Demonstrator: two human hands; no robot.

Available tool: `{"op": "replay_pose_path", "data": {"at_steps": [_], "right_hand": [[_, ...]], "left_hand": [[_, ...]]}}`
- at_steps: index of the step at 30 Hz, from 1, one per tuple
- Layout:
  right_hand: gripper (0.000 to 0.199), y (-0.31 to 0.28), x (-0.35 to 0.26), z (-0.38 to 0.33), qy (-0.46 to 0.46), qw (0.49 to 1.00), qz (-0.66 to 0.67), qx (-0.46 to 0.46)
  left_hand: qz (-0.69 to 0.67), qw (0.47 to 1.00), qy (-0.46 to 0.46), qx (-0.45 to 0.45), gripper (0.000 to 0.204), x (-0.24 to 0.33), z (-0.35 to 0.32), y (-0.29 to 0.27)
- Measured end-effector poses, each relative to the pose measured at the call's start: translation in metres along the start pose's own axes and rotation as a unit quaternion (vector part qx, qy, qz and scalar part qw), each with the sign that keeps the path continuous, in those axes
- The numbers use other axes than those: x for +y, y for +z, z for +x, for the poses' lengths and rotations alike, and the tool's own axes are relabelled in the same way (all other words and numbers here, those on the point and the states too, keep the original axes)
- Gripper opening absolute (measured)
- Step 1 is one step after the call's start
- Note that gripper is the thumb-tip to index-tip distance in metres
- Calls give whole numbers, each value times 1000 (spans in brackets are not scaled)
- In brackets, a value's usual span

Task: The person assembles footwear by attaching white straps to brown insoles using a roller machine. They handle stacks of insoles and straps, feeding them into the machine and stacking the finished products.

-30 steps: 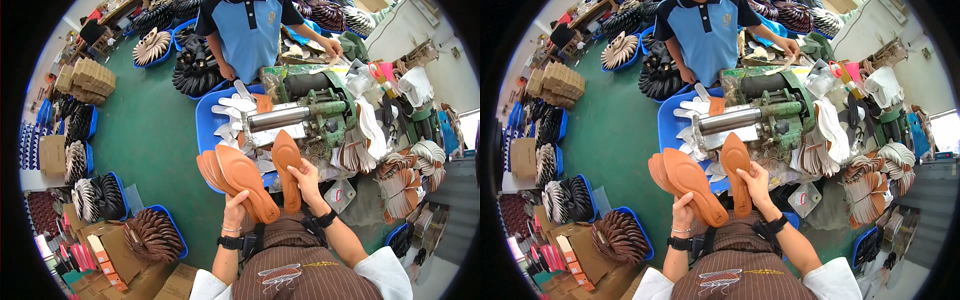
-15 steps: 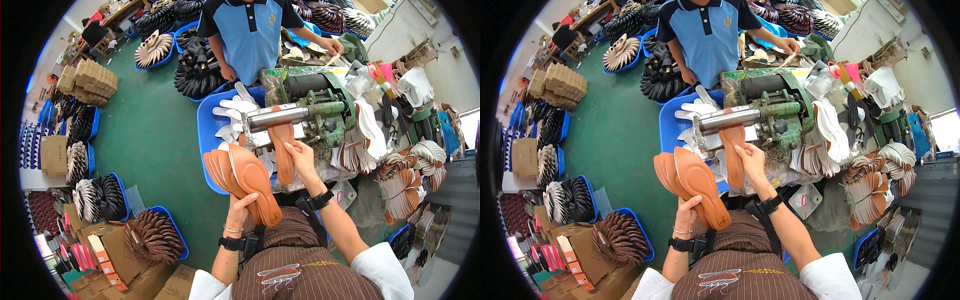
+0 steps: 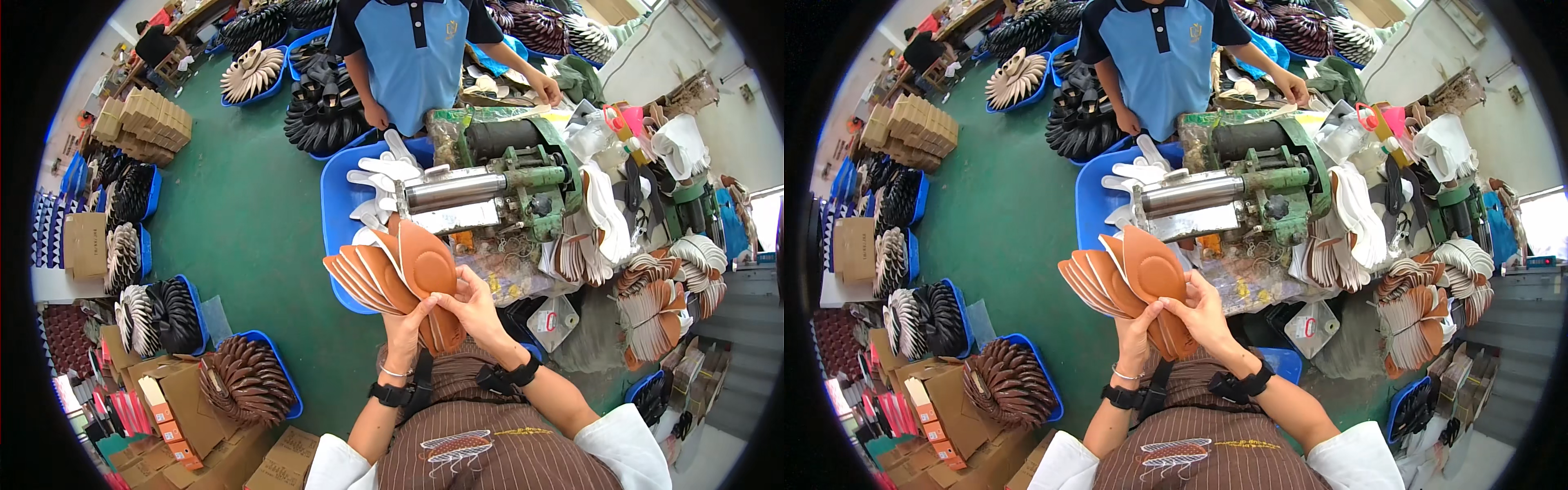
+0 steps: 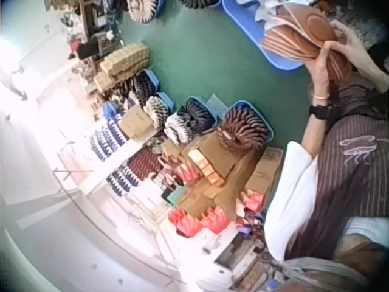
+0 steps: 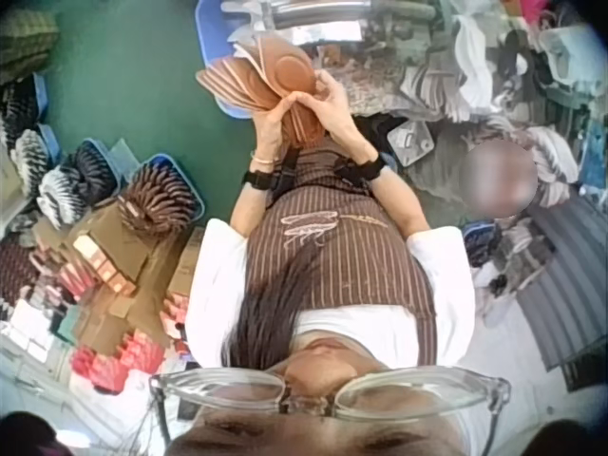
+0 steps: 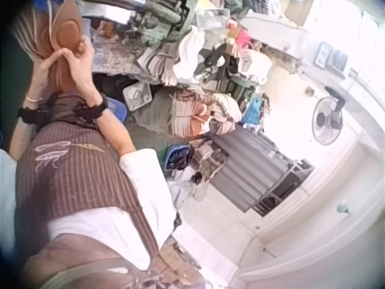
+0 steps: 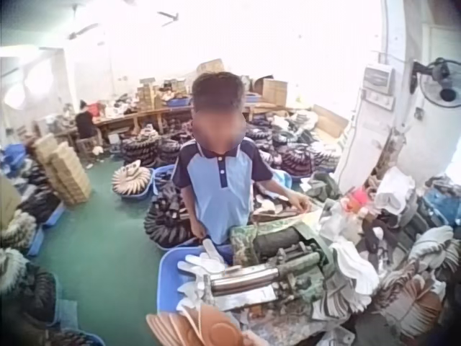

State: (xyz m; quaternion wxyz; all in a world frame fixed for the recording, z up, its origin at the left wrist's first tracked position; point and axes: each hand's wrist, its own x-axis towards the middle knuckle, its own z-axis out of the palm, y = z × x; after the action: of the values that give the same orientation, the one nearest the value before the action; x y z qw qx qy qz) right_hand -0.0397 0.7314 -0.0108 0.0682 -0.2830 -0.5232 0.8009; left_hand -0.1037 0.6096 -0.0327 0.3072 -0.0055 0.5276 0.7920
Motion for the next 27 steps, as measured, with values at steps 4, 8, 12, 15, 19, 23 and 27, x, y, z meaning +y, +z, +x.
{"op": "replay_pose_path", "data": {"at_steps": [4, 8, 12, 15, 19, 23, 27], "right_hand": [[21, -2, -6, 0, -9, 999, -3, 43], [18, -11, -2, 0, 2, 999, 15, 39], [19, -8, 5, -1, -29, 997, 27, 69], [19, 0, 7, -3, -75, 990, 76, 97], [19, -11, 9, -4, -121, 983, 88, 110], [18, -47, 41, -3, -28, 991, 46, 123], [13, -64, 32, 40, -13, 987, -71, 142]], "left_hand": [[9, 1000, 15, 14, 49, -5, 0, 7], [-17, 1000, -16, -11, 48, -8, 2, -2], [-31, 998, -38, -35, 48, -6, 4, -6], [1, 999, -17, -30, 46, -4, 4, -7], [-67, 997, -43, 24, 43, 2, 9, -16], [-172, 980, -94, -38, 56, 11, 16, -44], [-213, 962, -94, -144, 67, 26, 12, -41]]}}
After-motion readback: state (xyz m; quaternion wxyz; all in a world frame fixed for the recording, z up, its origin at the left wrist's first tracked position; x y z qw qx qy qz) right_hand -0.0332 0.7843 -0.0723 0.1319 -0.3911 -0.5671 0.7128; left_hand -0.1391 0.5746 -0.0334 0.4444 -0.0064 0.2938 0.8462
